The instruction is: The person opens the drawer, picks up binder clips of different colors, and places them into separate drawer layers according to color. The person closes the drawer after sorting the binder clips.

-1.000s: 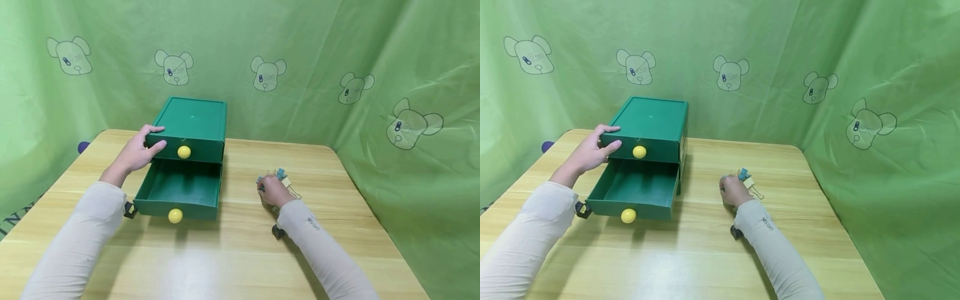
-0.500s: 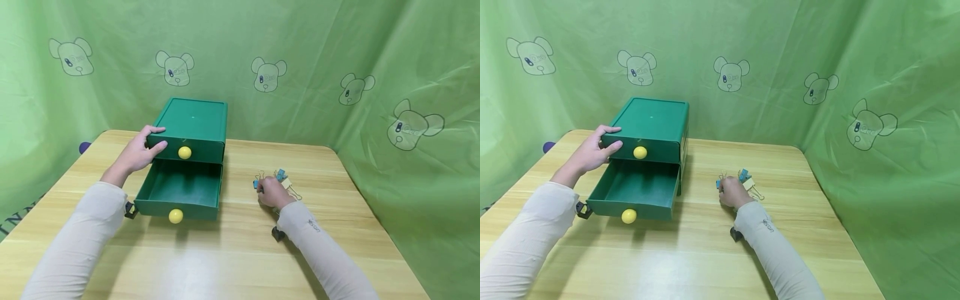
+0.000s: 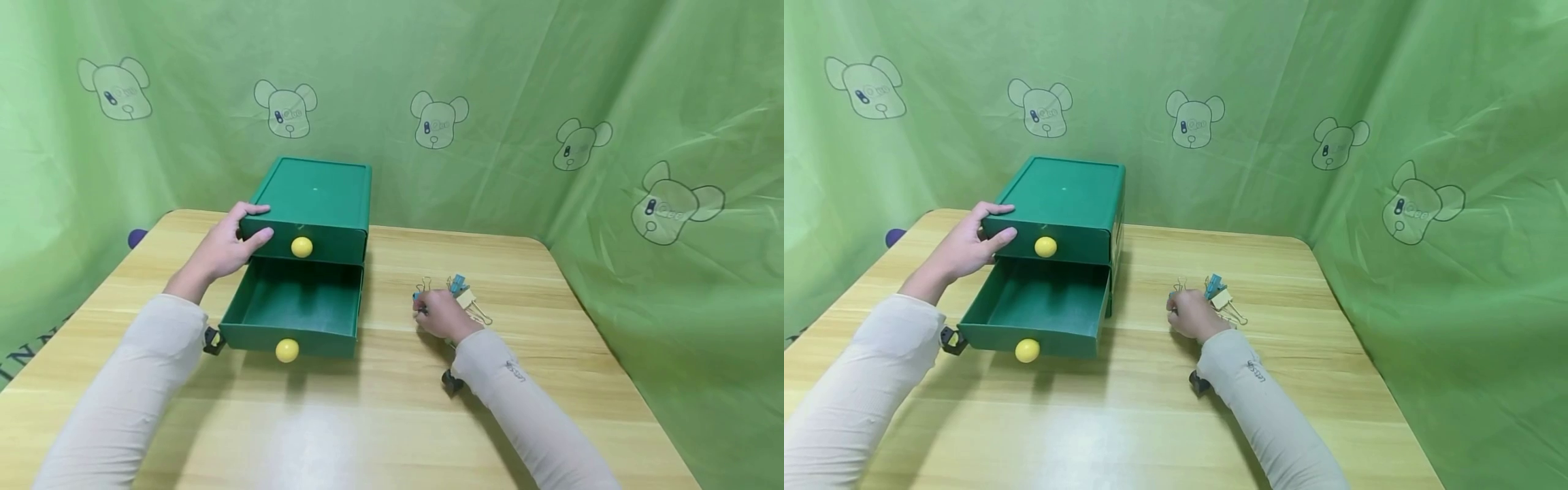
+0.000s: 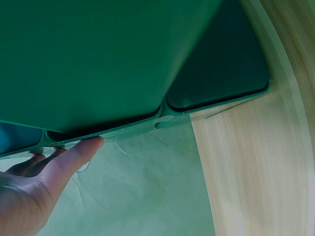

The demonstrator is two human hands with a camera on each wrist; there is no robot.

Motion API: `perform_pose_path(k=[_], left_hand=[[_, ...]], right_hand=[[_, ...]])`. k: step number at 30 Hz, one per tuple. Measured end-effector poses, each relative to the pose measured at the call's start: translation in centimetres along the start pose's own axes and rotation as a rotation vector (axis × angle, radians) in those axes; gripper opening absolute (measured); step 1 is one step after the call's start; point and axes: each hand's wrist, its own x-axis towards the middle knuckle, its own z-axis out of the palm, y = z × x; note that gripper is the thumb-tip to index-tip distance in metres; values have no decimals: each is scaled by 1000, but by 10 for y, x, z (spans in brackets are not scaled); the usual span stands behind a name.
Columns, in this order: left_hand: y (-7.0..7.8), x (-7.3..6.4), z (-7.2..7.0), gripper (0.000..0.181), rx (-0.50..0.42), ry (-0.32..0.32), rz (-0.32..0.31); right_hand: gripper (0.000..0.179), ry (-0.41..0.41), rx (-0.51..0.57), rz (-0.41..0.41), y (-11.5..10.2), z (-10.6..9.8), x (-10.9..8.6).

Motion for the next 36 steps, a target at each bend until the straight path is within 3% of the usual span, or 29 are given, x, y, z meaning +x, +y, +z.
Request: perform_pose_path(k=[17, 27, 36], left_hand=[[-2, -1, 1, 60, -11, -4, -6], [0, -1, 0, 61, -8, -2, -6], [1, -1, 1, 61, -4, 0, -4]], right_hand=[[17, 26, 27, -5, -10, 0, -4], [16, 117, 6, -150, -26, -6, -6], [15, 173, -24, -206, -33, -9, -8]])
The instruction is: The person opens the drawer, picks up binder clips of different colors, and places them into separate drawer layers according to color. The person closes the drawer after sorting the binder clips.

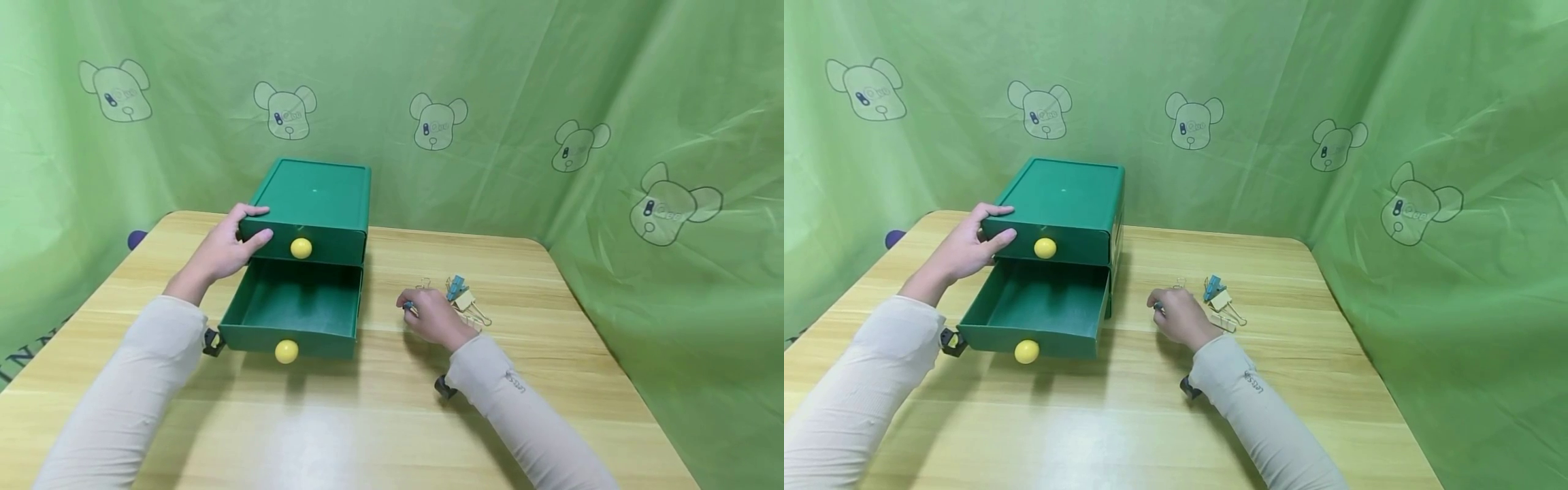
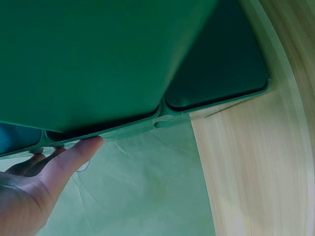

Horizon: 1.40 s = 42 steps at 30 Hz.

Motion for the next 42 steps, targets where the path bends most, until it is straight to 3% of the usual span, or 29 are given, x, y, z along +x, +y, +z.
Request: perform_pose_path(k=[20, 42], left_hand=[[0, -1, 1, 61, -8, -3, 1], [0, -1, 1, 61, -1, 1, -5]], right_hand=[[16, 29, 33, -69, -17, -6, 1], [16, 135, 66, -239, -41, -14, 3]])
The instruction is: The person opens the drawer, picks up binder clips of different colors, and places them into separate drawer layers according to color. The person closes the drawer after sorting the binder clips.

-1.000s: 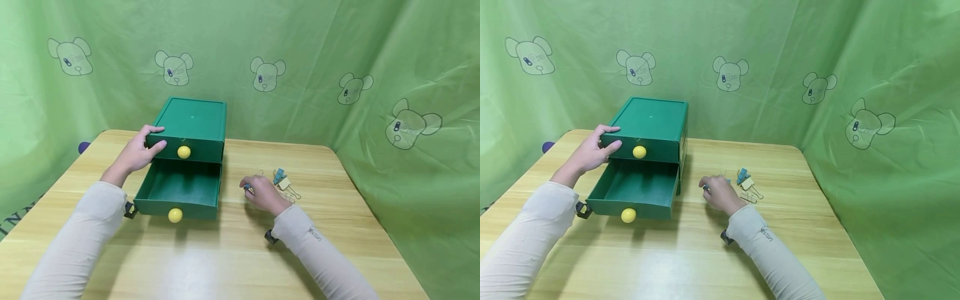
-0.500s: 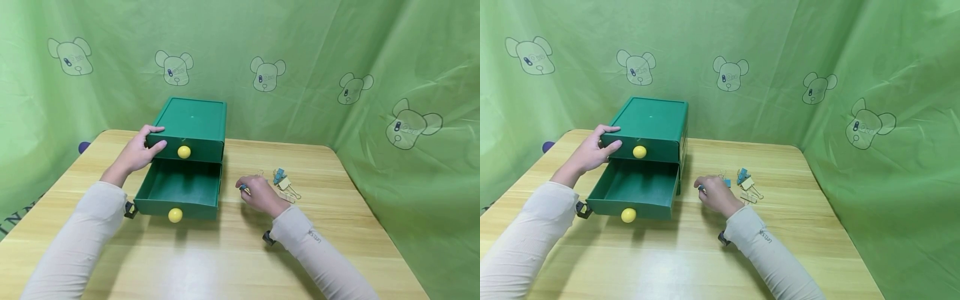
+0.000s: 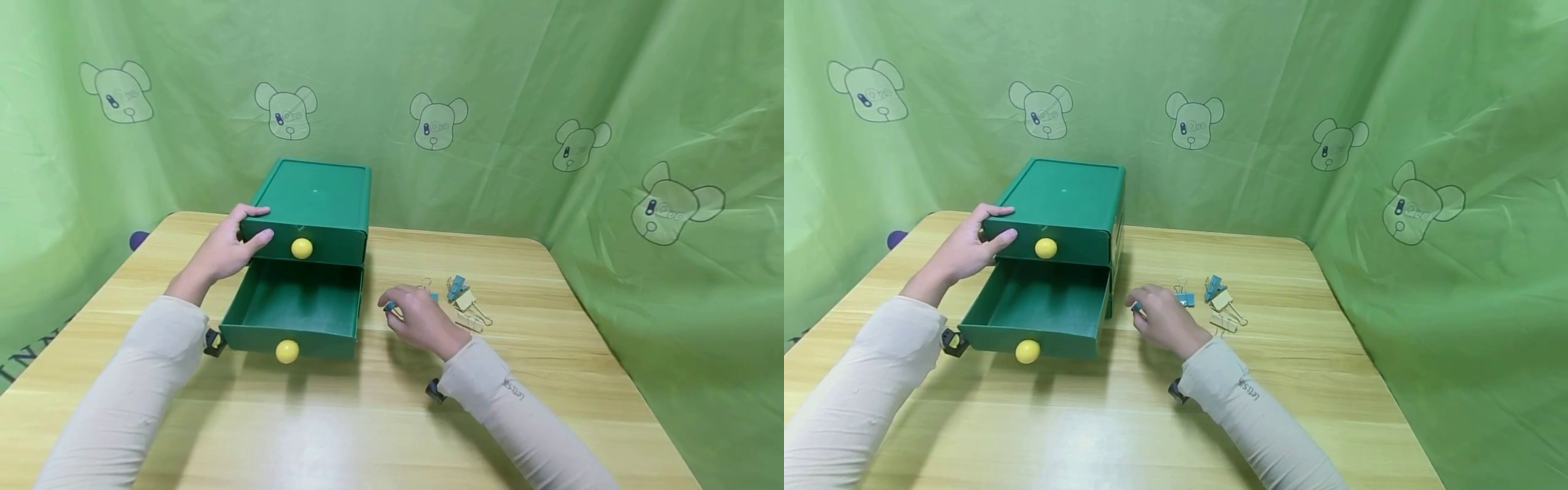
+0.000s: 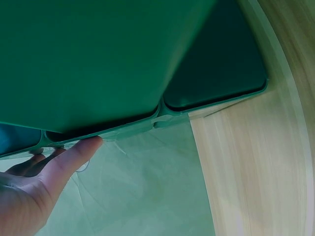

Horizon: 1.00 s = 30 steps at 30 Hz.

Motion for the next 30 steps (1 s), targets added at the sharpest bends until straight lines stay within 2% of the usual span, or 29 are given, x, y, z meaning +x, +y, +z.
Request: perform_pose_path(k=[9, 17, 25, 30], left_hand=[[0, 0, 0, 61, -7, -8, -4], [1, 1, 0, 62, -3, -2, -7], [0, 0, 0, 62, -9, -10, -4], [0, 0, 0, 62, -10, -6, 2]], right_hand=[[19, 23, 16, 5, -6, 1, 4], [22, 57, 27, -22, -14, 0, 9], [19, 49, 51, -6, -22, -3, 14], [17, 80, 78, -25, -24, -5, 19]])
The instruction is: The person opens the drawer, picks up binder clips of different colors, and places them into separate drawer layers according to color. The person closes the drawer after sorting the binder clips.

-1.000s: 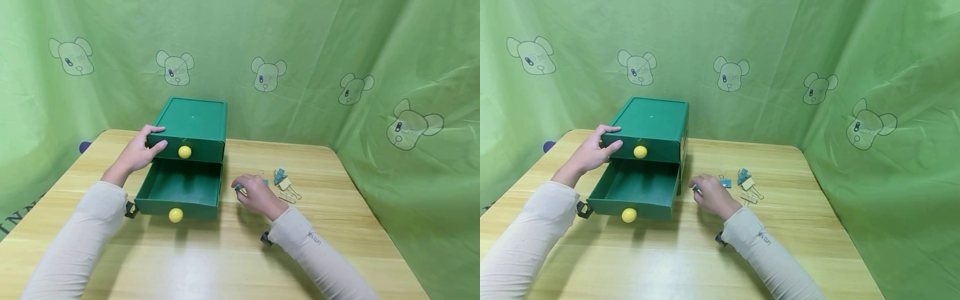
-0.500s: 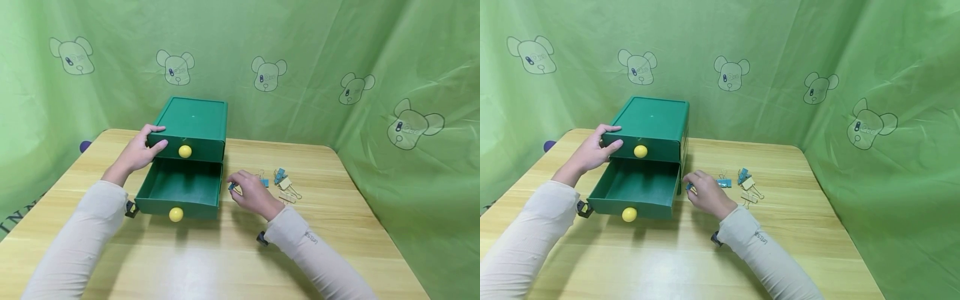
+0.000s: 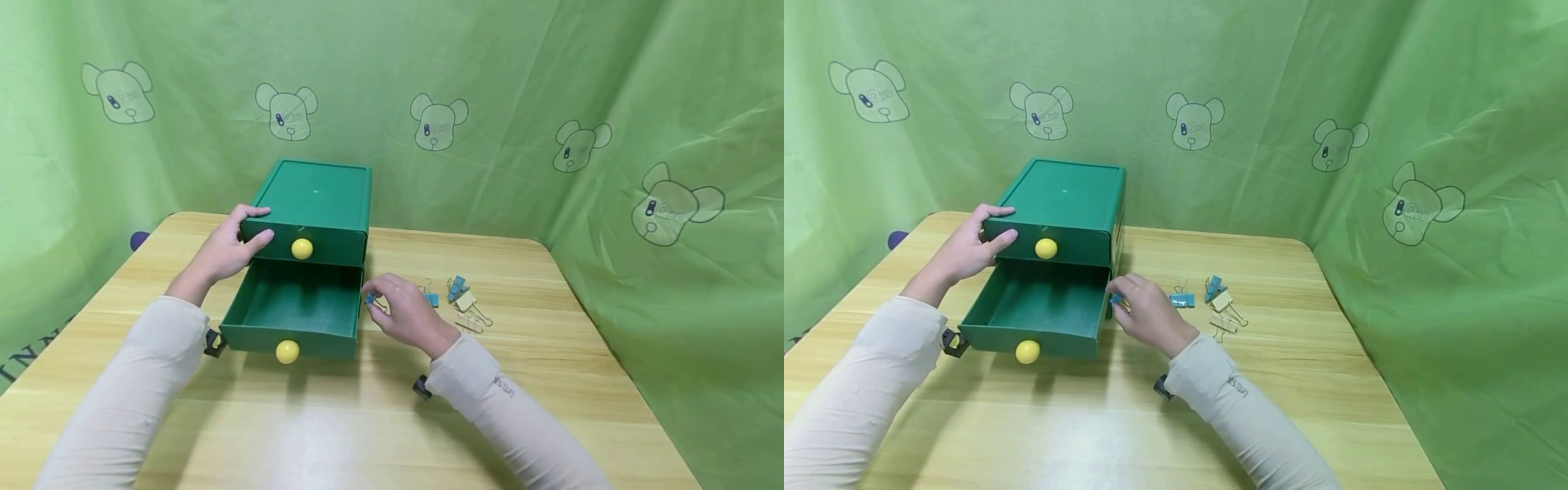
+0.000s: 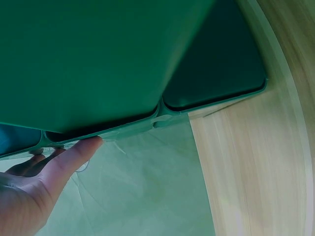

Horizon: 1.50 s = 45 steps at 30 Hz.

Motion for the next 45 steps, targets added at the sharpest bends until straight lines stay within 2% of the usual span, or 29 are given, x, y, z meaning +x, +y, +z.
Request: perform_pose_path(k=[5, 13, 27, 45], left_hand=[[-1, 0, 0, 61, -2, 8, 2], [-1, 0, 0, 60, -8, 7, 12], [-2, 0, -1, 61, 2, 3, 17], [-3, 0, 0, 60, 6, 11, 25]], right_hand=[[16, 28, 26, -11, -2, -2, 3], [15, 26, 25, 8, -8, -3, 6], [12, 43, 58, -5, -14, -3, 14], [12, 4, 110, -18, -18, 2, 20]])
